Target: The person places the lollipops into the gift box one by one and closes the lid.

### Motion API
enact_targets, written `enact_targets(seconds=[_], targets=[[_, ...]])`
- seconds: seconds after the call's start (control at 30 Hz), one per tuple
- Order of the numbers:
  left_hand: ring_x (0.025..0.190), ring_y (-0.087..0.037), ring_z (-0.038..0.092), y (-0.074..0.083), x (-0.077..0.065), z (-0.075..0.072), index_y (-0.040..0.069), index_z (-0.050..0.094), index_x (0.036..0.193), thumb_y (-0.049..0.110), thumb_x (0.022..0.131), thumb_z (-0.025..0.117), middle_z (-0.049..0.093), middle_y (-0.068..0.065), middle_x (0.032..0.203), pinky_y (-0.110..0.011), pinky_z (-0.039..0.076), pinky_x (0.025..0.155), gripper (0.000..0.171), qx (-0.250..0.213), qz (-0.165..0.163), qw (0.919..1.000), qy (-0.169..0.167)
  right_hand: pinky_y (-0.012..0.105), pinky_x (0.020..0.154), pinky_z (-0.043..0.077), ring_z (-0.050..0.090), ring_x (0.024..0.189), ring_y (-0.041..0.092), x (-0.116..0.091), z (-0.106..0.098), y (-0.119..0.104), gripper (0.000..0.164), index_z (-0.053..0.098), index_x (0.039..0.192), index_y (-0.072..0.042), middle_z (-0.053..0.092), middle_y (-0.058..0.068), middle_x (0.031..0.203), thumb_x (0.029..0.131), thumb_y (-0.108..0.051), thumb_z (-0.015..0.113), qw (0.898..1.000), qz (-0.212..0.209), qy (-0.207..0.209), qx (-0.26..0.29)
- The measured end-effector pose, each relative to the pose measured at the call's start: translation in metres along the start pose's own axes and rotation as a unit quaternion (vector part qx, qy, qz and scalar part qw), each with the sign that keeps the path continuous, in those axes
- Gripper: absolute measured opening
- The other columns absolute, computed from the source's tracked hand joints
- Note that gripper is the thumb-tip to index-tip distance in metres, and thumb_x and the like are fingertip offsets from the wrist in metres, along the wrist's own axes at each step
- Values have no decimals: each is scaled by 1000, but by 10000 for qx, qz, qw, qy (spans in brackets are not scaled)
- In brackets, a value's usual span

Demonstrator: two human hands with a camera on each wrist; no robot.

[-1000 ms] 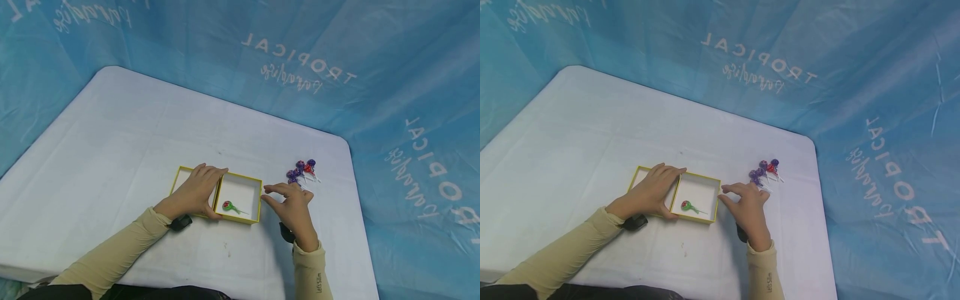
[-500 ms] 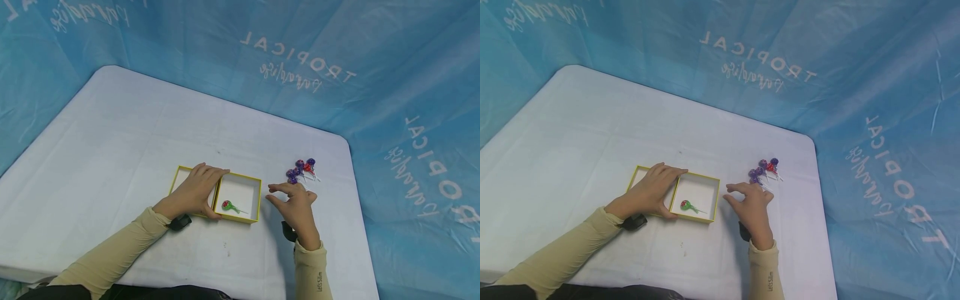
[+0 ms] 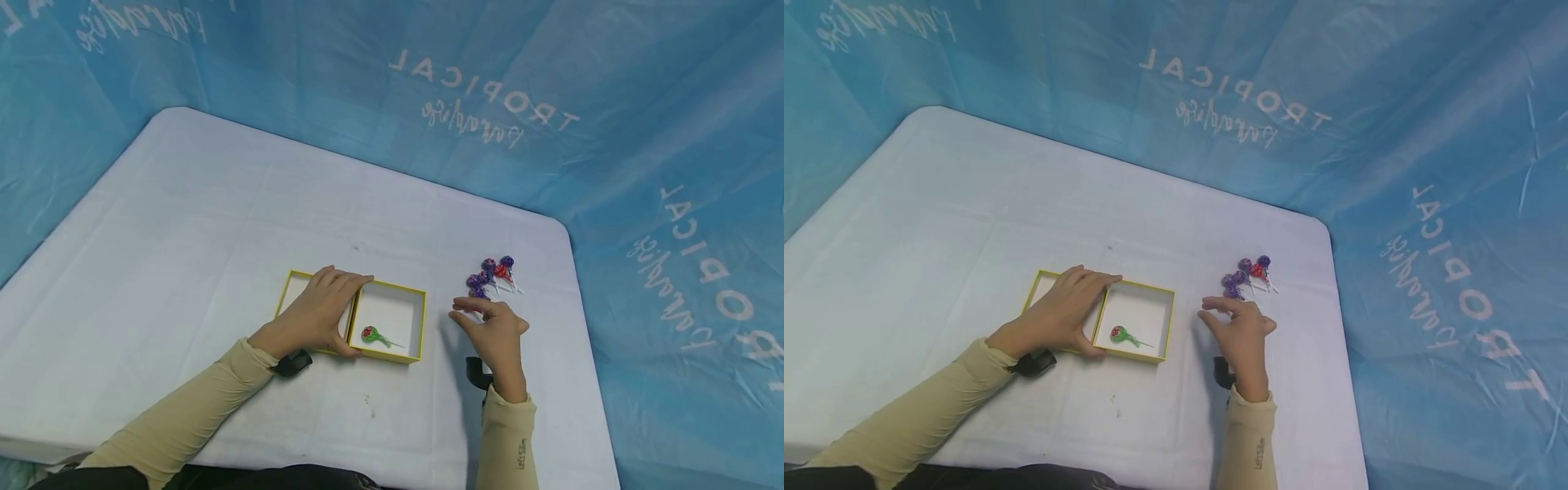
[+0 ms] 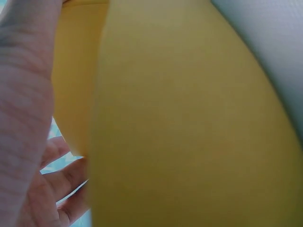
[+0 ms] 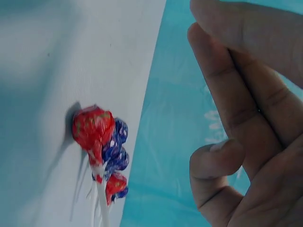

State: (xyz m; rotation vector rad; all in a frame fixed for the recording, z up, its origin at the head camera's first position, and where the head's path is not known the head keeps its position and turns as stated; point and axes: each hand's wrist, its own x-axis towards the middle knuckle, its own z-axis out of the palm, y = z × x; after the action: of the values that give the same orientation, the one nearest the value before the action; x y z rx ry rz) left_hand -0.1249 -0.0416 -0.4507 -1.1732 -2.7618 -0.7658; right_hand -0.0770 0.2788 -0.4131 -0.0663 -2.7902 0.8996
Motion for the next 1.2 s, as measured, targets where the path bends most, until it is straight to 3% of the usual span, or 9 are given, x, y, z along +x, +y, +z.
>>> enact_targets(seconds=[0.23, 0.43, 0.87, 1.2], targets=[[126, -33, 49, 1, 0, 0, 8, 40, 151, 68, 51, 90, 55, -11, 139, -55, 26, 118, 127, -41, -15, 10000, -2, 50, 80, 16, 46, 72, 23, 1, -6, 12, 19, 82, 101, -16, 78, 5, 89, 83, -20, 84, 9979, 592, 224, 99], [125, -32, 49, 2, 0, 1, 7, 40, 151, 68, 51, 90, 55, -11, 139, -55, 27, 118, 127, -38, -5, 10000, 4, 49, 83, 13, 40, 65, 22, 2, -8, 23, 17, 83, 98, -18, 77, 7, 85, 82, -23, 85, 9953, 820, 462, 220], [126, -32, 49, 0, 0, 1, 7, 39, 152, 68, 52, 89, 54, -11, 141, -54, 27, 118, 127, -27, 2, 10000, -17, 54, 86, 14, 45, 73, 22, 6, -2, 39, 18, 82, 99, -15, 78, 10, 98, 82, -21, 84, 9919, 1054, 653, 259], [126, -32, 48, -1, 0, 2, 7, 39, 152, 67, 52, 90, 54, -11, 140, -54, 27, 118, 127, -118, 29, 9999, 3, 53, 87, 14, 49, 83, 21, 8, 4, 49, 24, 82, 102, -17, 77, 8, 106, 82, -29, 85, 9856, 1539, 598, 366]])
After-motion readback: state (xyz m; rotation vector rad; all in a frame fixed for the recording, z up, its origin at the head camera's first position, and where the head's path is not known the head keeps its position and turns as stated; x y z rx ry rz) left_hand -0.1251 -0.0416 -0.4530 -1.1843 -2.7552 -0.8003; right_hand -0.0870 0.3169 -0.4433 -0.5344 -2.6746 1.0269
